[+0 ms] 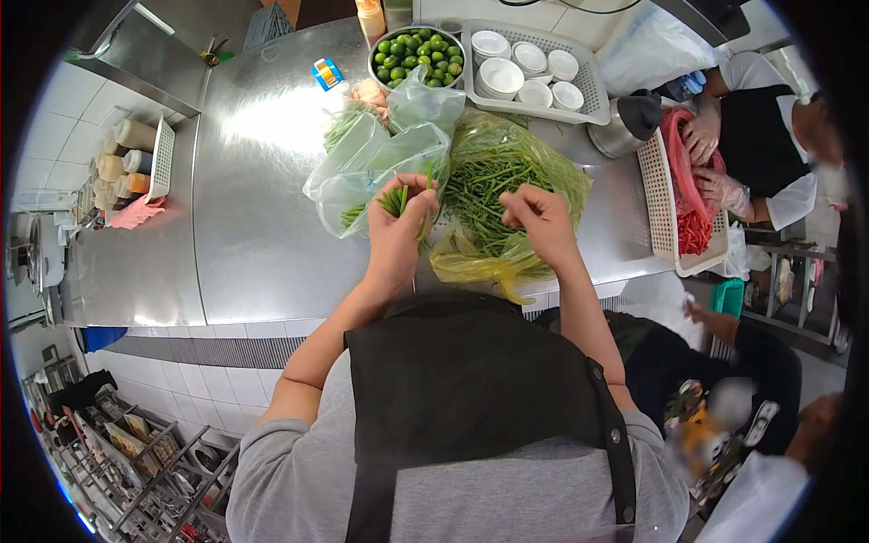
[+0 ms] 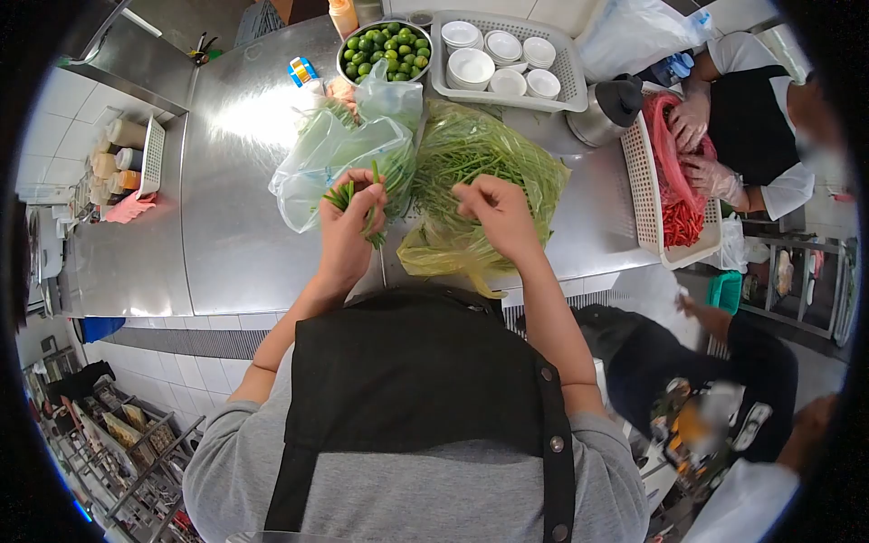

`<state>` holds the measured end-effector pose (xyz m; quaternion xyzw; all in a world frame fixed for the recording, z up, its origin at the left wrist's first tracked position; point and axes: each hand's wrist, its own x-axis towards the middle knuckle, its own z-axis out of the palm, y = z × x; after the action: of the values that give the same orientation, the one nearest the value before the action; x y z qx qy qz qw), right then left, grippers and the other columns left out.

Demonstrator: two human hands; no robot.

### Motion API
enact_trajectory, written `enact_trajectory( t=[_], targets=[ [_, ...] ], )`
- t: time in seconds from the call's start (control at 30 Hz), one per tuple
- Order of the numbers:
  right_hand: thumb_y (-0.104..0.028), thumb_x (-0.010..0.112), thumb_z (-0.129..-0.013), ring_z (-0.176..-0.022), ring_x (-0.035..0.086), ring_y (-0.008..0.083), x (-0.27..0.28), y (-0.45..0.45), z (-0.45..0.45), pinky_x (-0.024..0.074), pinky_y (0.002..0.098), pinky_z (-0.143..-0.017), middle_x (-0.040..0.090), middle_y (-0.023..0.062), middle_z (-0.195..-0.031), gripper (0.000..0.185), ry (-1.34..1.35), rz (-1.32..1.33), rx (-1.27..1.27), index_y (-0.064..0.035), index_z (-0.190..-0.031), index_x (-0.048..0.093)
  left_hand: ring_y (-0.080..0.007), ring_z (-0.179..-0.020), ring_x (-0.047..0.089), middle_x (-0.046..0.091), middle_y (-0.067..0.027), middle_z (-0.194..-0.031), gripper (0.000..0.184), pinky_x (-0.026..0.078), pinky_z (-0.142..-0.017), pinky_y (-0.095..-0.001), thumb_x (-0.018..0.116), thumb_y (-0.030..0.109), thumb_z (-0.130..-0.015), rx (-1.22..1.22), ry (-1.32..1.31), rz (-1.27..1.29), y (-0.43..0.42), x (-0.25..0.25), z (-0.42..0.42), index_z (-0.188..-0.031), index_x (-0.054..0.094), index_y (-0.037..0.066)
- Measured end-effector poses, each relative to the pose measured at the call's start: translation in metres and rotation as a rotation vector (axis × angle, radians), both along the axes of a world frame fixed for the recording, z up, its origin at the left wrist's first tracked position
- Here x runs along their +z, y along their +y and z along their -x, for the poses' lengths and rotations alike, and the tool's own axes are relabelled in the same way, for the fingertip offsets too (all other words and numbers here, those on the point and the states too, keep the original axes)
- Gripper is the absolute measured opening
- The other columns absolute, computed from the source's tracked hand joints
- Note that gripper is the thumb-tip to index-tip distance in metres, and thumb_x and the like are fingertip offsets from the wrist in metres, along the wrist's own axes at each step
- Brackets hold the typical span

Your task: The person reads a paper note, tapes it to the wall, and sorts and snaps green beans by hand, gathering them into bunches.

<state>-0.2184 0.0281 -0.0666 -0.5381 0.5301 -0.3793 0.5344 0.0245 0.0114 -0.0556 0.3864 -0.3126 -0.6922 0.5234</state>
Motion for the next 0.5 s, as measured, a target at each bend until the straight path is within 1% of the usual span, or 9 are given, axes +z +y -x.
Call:
enact_trajectory(
  t=[0.03,0.1,0.13,0.2,0.33,0.4,0.43,0.47,0.5],
  targets=[
    [-0.008,0.067,-0.091,-0.078,0.061,0.0181,-0.008,-0.001,0.005,0.0474,0.0298,-0.073,0.063,0.0085,-0.086,0.011,0.384,-0.044,0.046,0.0017,-0.086,0.065,-0.0037,-0.053,0.037,0.058,-0.0021,-0.082,0.01,0.028,-0.048,-0.0211,0.059,0.002,-0.093,-0.001,0.003,0.0,-0.001,0.0,-0.001,-0.103,0.059,0.003],
    [-0.008,0.067,-0.088,-0.081,0.062,0.0232,-0.018,0.003,0.001,0.0489,0.0336,-0.074,0.063,0.0114,-0.086,0.01,0.498,0.0,0.062,0.0016,-0.087,0.065,-0.0068,-0.057,0.037,0.047,-0.0009,-0.079,0.013,0.03,-0.049,-0.0217,0.051,0.0,-0.09,-0.169,0.353,-0.156,-0.003,0.001,-0.003,-0.099,0.049,0.008],
    [-0.008,0.067,-0.086,-0.084,0.064,0.0284,-0.023,0.006,0.0,0.0503,0.0373,-0.075,0.063,0.0144,-0.086,0.01,0.607,0.044,0.076,0.0014,-0.088,0.066,-0.0068,-0.057,0.037,0.047,-0.0009,-0.079,0.013,0.03,-0.049,-0.0217,0.051,0.0,-0.09,-0.168,0.355,-0.155,-0.003,-0.001,-0.004,-0.099,0.049,0.008],
    [-0.008,0.067,-0.083,-0.087,0.064,0.0315,-0.038,0.014,-0.001,0.0507,0.0409,-0.077,0.063,0.0152,-0.087,0.009,0.662,0.022,0.125,0.0005,-0.088,0.067,-0.0088,-0.063,0.038,0.042,-0.0011,-0.079,0.014,0.033,-0.052,-0.0214,0.048,-0.001,-0.088,-0.331,0.595,-0.308,-0.001,-0.01,-0.004,-0.097,0.044,0.009],
    [-0.003,0.066,-0.077,-0.093,0.066,0.0336,-0.041,0.024,-0.01,0.0513,0.046,-0.082,0.062,0.0152,-0.088,0.012,0.869,0.004,0.18,-0.0022,-0.088,0.069,-0.0089,-0.067,0.042,0.048,-0.0029,-0.082,0.014,0.035,-0.054,-0.0209,0.047,0.001,-0.091,-0.393,0.645,-0.413,0.006,-0.02,0.008,-0.103,0.048,0.007],
    [-0.003,0.067,-0.077,-0.093,0.065,0.0341,-0.041,0.025,-0.015,0.0514,0.0451,-0.081,0.061,0.0151,-0.089,0.013,0.883,-0.003,0.193,-0.003,-0.089,0.07,-0.0091,-0.07,0.046,0.054,-0.0057,-0.088,0.026,0.036,-0.054,-0.0211,0.047,-0.001,-0.091,-0.34,0.414,-0.568,0.008,-0.012,0.016,-0.116,0.051,0.004],
    [-0.003,0.068,-0.076,-0.092,0.065,0.0346,-0.041,0.025,-0.016,0.0516,0.0442,-0.081,0.061,0.015,-0.089,0.014,0.898,-0.007,0.207,-0.0038,-0.09,0.07,-0.0091,-0.07,0.046,0.054,-0.0057,-0.088,0.026,0.036,-0.054,-0.0211,0.047,-0.001,-0.091,-0.338,0.413,-0.567,0.008,-0.013,0.018,-0.116,0.051,0.004],
    [-0.003,0.068,-0.076,-0.092,0.065,0.0346,-0.042,0.024,-0.015,0.0516,0.0442,-0.081,0.061,0.015,-0.089,0.014,0.897,-0.005,0.209,-0.0038,-0.09,0.07,-0.0085,-0.069,0.047,0.056,-0.0059,-0.091,0.031,0.036,-0.053,-0.0208,0.048,-0.001,-0.092,-0.34,0.388,-0.598,0.007,-0.014,0.019,-0.122,0.052,0.003],
    [-0.004,0.07,-0.078,-0.087,0.066,0.03,-0.044,0.022,-0.013,0.0523,0.0414,-0.077,0.062,0.0123,-0.086,0.012,0.743,0.037,0.136,-0.0037,-0.089,0.07,-0.008,-0.069,0.048,0.058,-0.0061,-0.094,0.036,0.036,-0.052,-0.0206,0.048,-0.001,-0.093,-0.342,0.362,-0.629,0.005,-0.016,0.019,-0.128,0.052,0.002]
  ],
)
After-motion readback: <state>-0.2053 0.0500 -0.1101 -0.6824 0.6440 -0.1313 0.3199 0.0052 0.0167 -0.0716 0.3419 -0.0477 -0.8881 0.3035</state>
